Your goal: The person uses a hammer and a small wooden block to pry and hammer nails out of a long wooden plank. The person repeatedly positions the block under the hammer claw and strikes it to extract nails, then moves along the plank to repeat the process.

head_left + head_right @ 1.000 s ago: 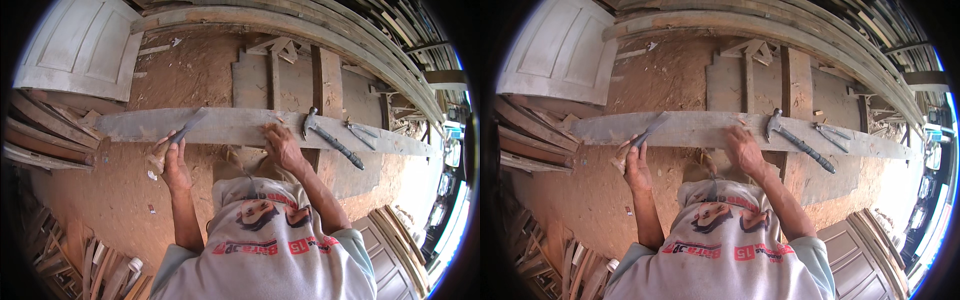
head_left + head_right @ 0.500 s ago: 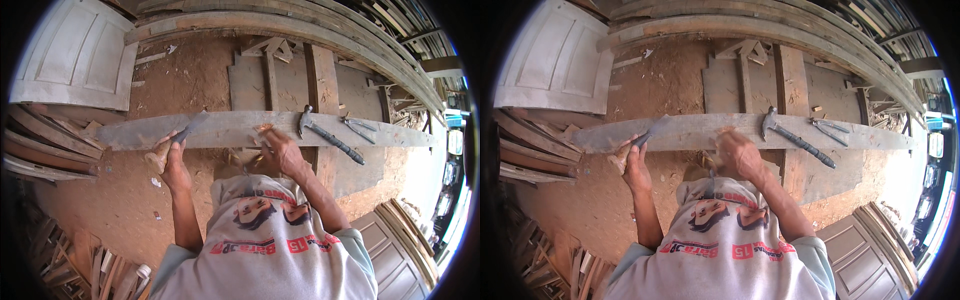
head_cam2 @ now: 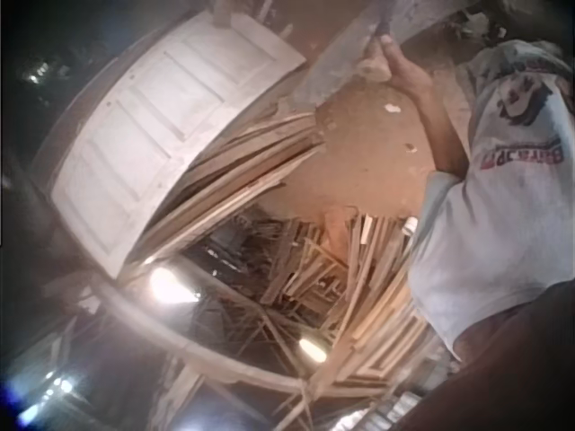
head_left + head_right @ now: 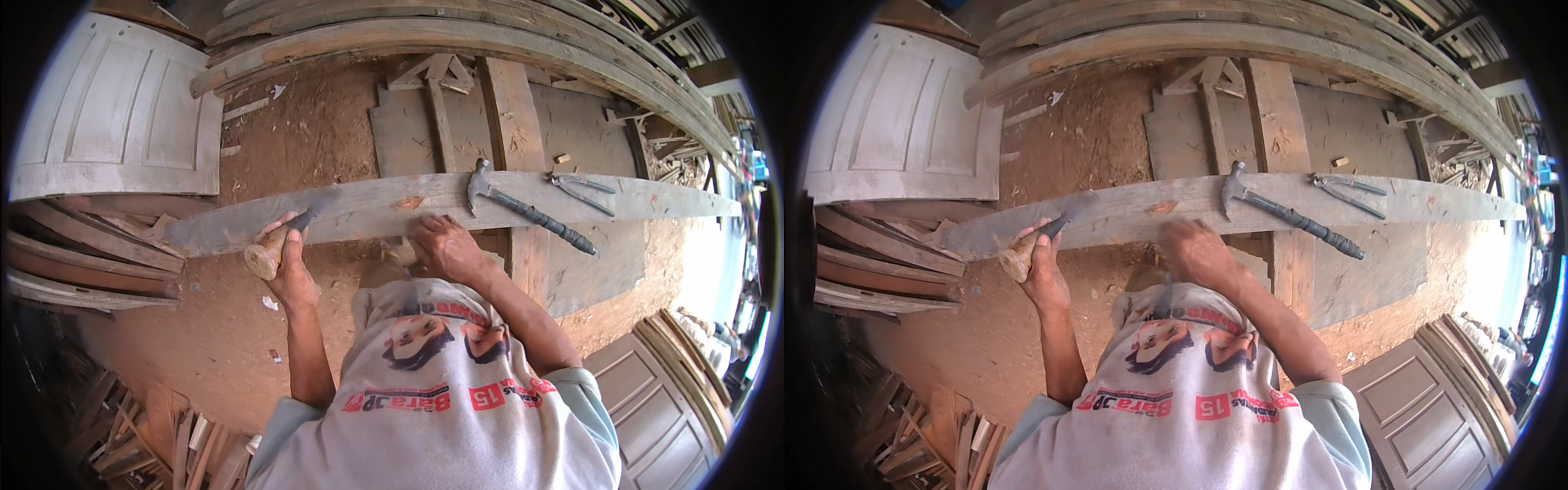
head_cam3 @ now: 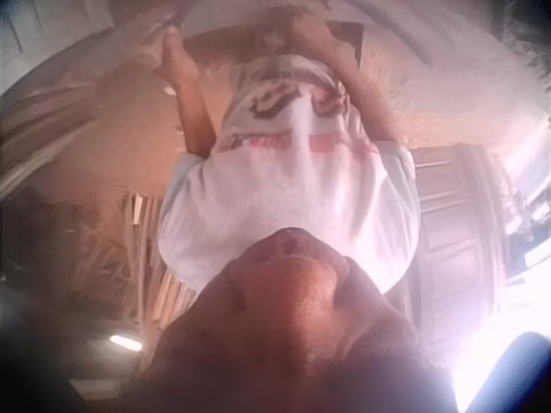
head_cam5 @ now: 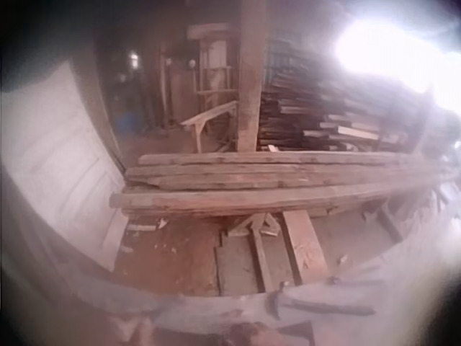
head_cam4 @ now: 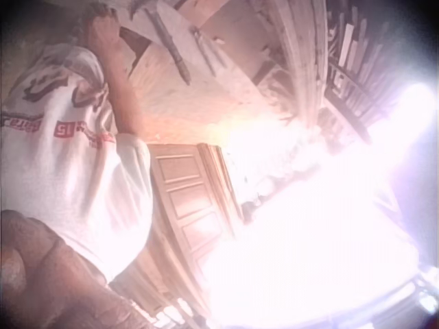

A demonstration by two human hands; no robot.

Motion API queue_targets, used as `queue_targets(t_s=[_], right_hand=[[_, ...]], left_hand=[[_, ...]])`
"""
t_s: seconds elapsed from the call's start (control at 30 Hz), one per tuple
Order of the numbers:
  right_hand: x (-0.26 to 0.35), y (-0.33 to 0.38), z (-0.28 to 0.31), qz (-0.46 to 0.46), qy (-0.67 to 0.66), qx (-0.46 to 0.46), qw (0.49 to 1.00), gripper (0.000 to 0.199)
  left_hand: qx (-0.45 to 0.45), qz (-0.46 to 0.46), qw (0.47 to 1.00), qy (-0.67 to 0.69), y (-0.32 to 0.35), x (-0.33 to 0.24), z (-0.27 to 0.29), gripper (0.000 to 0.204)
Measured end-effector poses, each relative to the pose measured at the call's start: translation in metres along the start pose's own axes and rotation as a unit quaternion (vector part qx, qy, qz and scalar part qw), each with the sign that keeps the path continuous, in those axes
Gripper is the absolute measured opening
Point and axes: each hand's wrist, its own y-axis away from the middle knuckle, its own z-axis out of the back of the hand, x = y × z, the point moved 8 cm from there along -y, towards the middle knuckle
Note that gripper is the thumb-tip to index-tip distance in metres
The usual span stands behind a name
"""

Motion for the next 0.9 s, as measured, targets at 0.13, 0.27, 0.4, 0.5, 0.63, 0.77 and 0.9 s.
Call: queue_targets(t_s=[0.13,0.27,0.4,0.5,0.63,0.77,0.9], right_hand=[[-0.040,0.043,0.050,-0.090,-0.024,-0.184,0.978,0.031],[-0.096,0.106,0.102,-0.260,0.126,-0.330,0.899,0.041],[-0.137,0.134,0.103,-0.258,0.106,-0.305,0.910,0.034],[-0.153,0.146,0.103,-0.277,0.068,-0.304,0.909,0.026],[-0.161,0.145,0.101,-0.267,0.069,-0.307,0.911,0.029],[-0.155,0.155,0.098,-0.286,0.074,-0.317,0.901,0.036],[-0.156,0.159,0.096,-0.277,0.077,-0.340,0.896,0.036]], left_hand=[[-0.007,-0.003,1.000,0.015,0.010,-0.008,-0.012,0.031],[-0.018,0.015,0.999,0.044,0.008,0.000,-0.017,0.038],[0.028,-0.034,0.997,0.065,-0.018,0.007,-0.042,0.045],[0.107,-0.116,0.984,0.081,-0.035,0.025,-0.046,0.051],[0.088,-0.087,0.988,0.090,-0.052,0.037,-0.063,0.051],[0.159,-0.078,0.954,-0.244,-0.032,0.014,-0.136,0.043],[0.317,-0.091,0.782,-0.530,0.001,0.035,-0.194,0.081]])
